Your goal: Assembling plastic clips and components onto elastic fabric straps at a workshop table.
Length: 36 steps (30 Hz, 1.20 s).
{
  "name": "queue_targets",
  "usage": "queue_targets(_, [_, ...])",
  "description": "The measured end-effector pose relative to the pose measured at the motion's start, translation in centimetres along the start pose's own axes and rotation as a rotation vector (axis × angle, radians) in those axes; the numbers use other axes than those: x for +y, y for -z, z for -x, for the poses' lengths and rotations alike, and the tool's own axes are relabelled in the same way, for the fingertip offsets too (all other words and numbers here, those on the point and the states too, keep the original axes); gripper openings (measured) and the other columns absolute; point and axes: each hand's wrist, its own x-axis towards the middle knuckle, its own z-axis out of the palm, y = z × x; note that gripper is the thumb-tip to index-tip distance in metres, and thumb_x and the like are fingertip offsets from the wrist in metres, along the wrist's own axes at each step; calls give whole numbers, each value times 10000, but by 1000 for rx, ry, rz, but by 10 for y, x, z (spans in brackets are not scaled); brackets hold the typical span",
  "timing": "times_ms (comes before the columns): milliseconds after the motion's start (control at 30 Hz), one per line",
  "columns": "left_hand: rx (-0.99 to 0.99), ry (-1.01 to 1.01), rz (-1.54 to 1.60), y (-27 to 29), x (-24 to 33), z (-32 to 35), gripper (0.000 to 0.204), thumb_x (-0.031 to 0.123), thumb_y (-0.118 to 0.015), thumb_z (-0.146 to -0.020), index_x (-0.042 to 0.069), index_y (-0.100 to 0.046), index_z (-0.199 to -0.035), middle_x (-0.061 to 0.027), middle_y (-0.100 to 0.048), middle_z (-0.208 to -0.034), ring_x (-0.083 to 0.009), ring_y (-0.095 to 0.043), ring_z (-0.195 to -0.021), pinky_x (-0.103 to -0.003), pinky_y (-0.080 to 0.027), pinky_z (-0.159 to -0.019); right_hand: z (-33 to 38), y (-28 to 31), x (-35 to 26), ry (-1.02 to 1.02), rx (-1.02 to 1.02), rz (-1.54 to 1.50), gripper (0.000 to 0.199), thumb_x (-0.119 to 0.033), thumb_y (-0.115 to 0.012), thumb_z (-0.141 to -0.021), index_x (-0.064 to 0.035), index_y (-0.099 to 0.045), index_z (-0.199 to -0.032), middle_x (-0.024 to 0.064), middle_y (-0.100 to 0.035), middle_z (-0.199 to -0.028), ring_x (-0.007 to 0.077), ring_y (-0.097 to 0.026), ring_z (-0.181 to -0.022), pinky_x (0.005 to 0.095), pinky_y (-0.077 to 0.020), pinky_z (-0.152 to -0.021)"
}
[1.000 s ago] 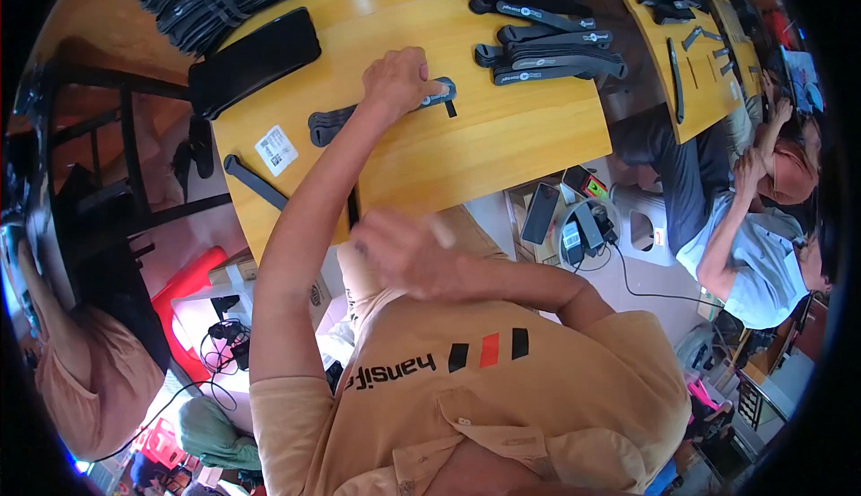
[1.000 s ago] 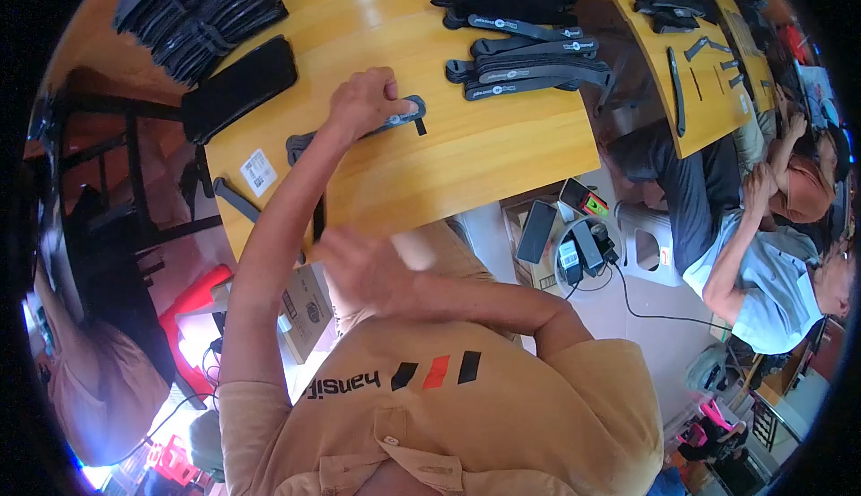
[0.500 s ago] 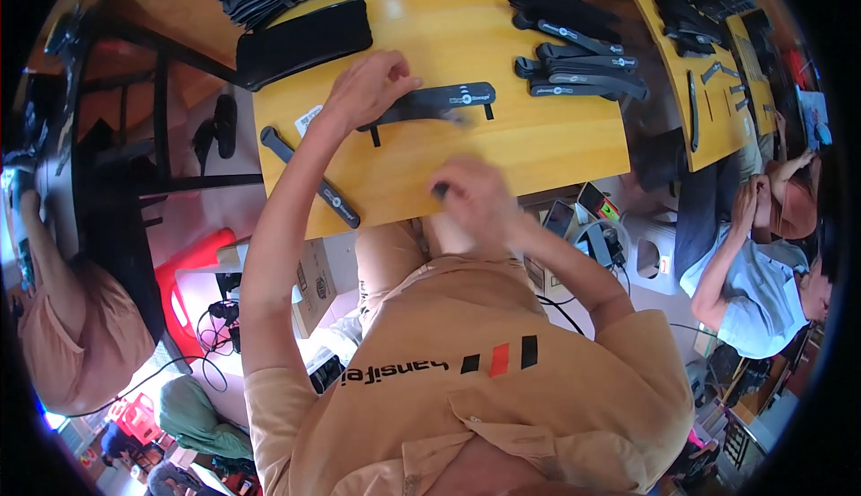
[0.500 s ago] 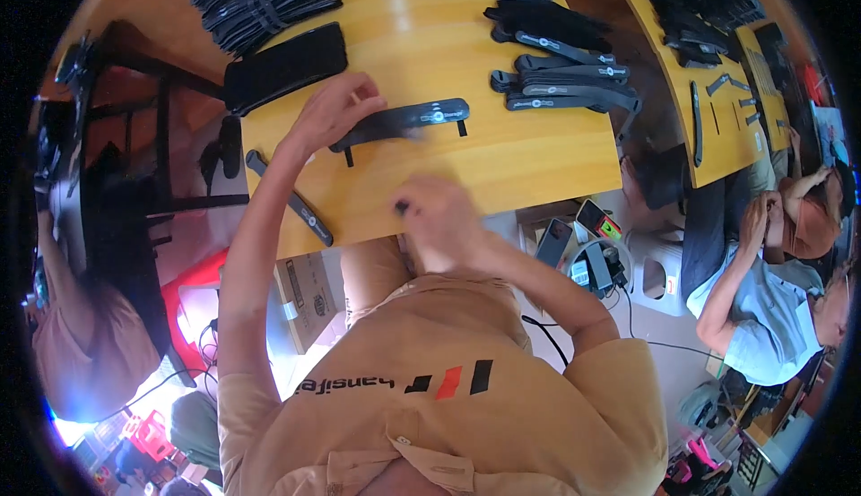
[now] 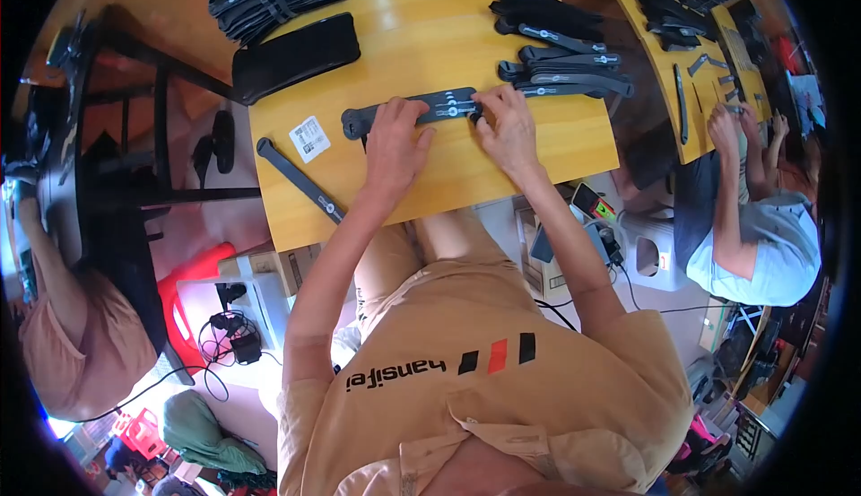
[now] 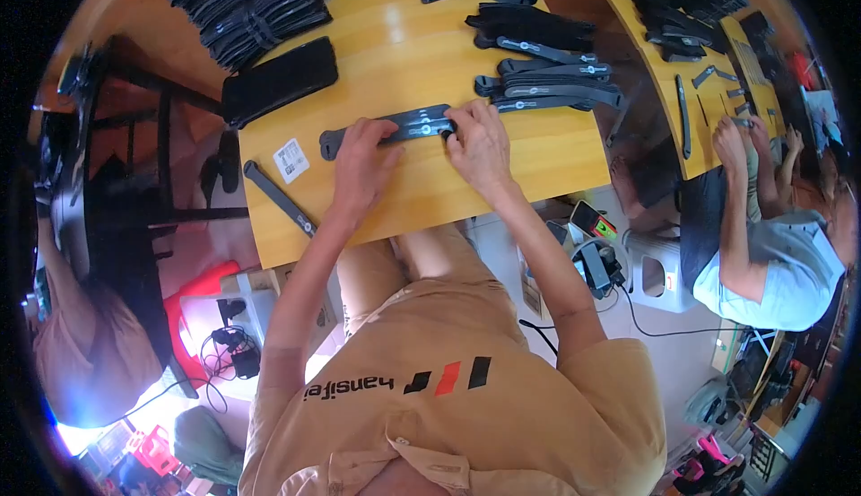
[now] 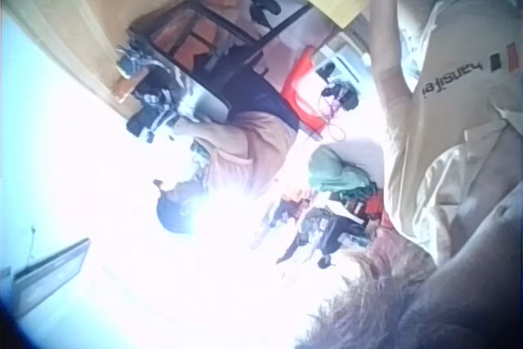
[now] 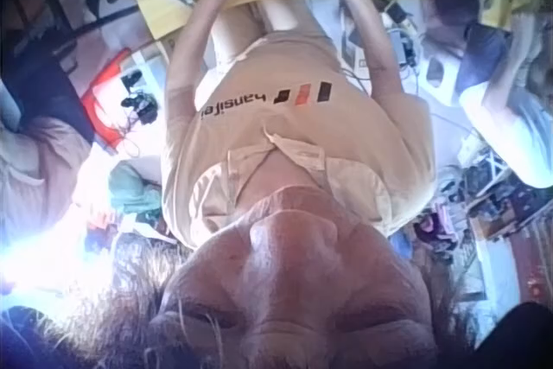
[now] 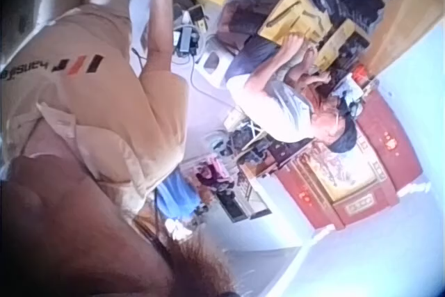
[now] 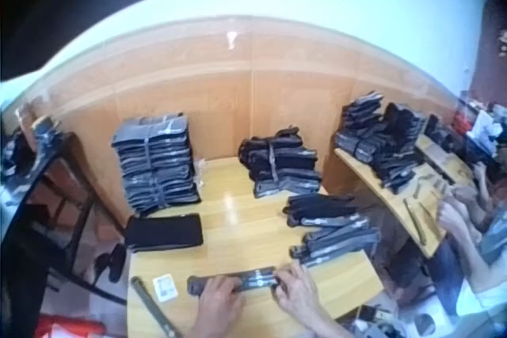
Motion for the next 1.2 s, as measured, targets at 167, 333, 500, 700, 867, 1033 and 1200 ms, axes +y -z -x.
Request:
queue_targets(167, [-10, -83, -75, -25, 4, -6, 355, 24, -691, -644, 27, -574, -979, -125, -526, -932, -311, -501, -907, -386, -431, -775, 7, -5, 1, -53, -12, -3, 263, 7, -626, -639, -28, -605, -899, 120, -519, -878, 300, -495, -861, 373, -428, -762])
queue_targets(333, [-43, -50, -107, -37, 8, -4, 364, 51, -683, -656, 14, -572, -1001, -144, -517, -955, -332, -486, -925, -398, -418, -800, -5, -11, 12, -106, -108, -13, 206, 4, -627, -644, -26, -569, -839, 144, -520, -862, 320, -509, -865, 385, -430, -767])
queue_targets(500, [-35, -48, -140, -42, 7, 0, 411, 67, -692, -652, 24, -567, -1041, -138, -504, -979, -325, -477, -941, -396, -418, -794, -6, -10, 15, -190, -97, -118, 172, 3, -623, -651, -22, -559, -808, 160, -528, -859, 336, -532, -883, 395, -434, -768])
queue_targets(700, [12, -57, -138, -47, 5, 5, 416, 69, -695, -666, 50, -556, -1058, -108, -472, -1018, -289, -453, -969, -398, -393, -775, -8, -15, 22, -213, -111, -78, 152, -16, -638, -652, -19, -582, -794, 162, -556, -853, 342, -557, -849, 410, -454, -740])
queue_targets(867, [22, -61, -120, -45, 5, 6, 418, 70, -692, -666, 57, -545, -1058, -106, -464, -1025, -295, -443, -984, -404, -384, -781, -10, -10, 18, -239, -142, -50, 164, -42, -646, -658, -13, -594, -811, 177, -593, -854, 344, -580, -842, 409, -468, -736])
queue_targets(1033, [-3, -62, -123, -44, 7, 3, 426, 71, -700, -653, 74, -540, -1048, -99, -463, -1019, -296, -442, -979, -410, -377, -770, -16, -9, 17, -244, -192, 6, 160, -40, -642, -654, -1, -590, -801, 168, -608, -806, 322, -587, -830, 388, -471, -732])
queue_targets(1200, [-45, -38, -139, -45, 8, 0, 419, 94, -687, -673, 104, -518, -1057, -95, -461, -1010, -310, -433, -984, -425, -364, -759, -18, -8, 15, -211, -191, 57, 145, -9, -628, -655, 11, -585, -792, 153, -616, -742, 292, -604, -770, 365, -477, -687])
